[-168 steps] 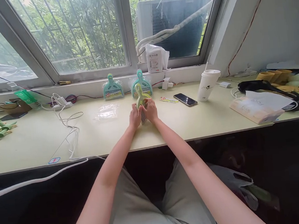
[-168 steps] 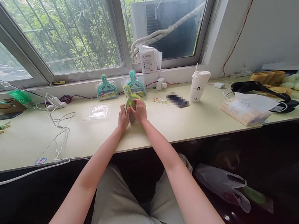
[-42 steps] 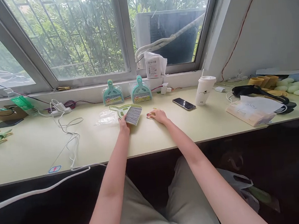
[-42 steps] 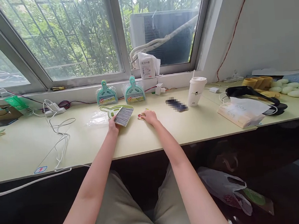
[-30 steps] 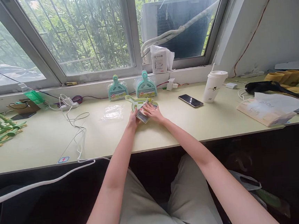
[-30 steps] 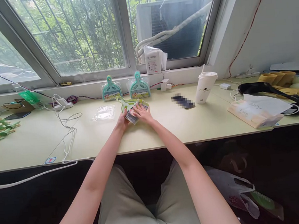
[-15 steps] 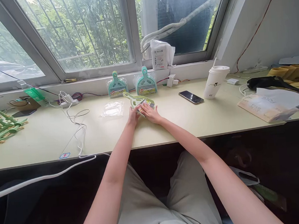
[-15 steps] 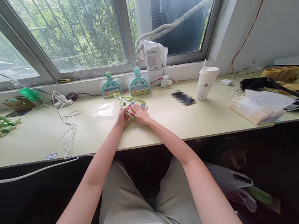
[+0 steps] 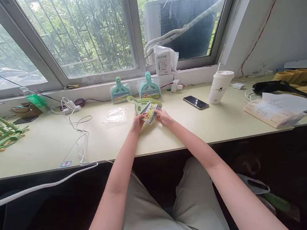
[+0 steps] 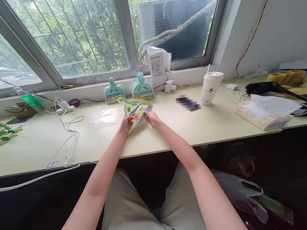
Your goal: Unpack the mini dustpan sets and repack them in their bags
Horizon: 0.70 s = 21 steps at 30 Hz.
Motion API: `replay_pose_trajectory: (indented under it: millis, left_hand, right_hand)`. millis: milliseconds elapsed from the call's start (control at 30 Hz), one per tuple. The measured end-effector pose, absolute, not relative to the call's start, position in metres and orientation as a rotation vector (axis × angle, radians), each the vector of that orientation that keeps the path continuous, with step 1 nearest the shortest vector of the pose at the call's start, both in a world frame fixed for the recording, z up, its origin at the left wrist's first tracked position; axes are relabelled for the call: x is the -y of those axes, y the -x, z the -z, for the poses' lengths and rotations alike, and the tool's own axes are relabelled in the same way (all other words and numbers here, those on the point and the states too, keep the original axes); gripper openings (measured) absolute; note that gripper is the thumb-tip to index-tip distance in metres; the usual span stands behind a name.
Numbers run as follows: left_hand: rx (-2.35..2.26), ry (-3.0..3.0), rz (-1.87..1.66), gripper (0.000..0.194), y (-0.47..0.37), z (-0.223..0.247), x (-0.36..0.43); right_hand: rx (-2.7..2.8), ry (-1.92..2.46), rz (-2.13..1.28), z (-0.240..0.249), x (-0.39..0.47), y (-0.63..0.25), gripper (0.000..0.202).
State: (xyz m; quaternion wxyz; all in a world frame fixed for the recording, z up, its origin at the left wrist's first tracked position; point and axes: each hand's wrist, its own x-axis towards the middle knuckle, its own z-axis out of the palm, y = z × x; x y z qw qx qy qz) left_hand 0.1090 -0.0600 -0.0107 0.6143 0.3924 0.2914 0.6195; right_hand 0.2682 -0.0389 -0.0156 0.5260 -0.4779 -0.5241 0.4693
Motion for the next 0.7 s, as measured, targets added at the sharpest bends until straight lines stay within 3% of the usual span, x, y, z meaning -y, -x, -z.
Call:
replay_pose_trajectory:
  millis: [100, 200, 333, 700]
  left_hand:
    - [-0.667, -0.931, -1.374, 0.052, -0.109, 0.008, 0.06]
    - [-0.737, -0.883, -1.388, 0.029, -0.106, 0.006, 0.056]
    - [-0.875, -0.89, -1.463, 0.013, -0.103, 0.008, 0.048]
    - [-0.823, -0.947, -1.419, 0.031, -0.103, 0.009, 0.049]
  right_hand:
    - [0.952, 0.949, -1.391, 0.017, 0.037, -0.271, 0.015]
    - [0.863, 0.887, -1.412, 0.015, 0.038, -0.272, 0.016]
    - [0.835, 0.896, -1.407, 0.009, 0.039, -0.274, 0.017]
    - [0.866, 0.875, -1.39, 0.008, 0.04, -0.277, 0.017]
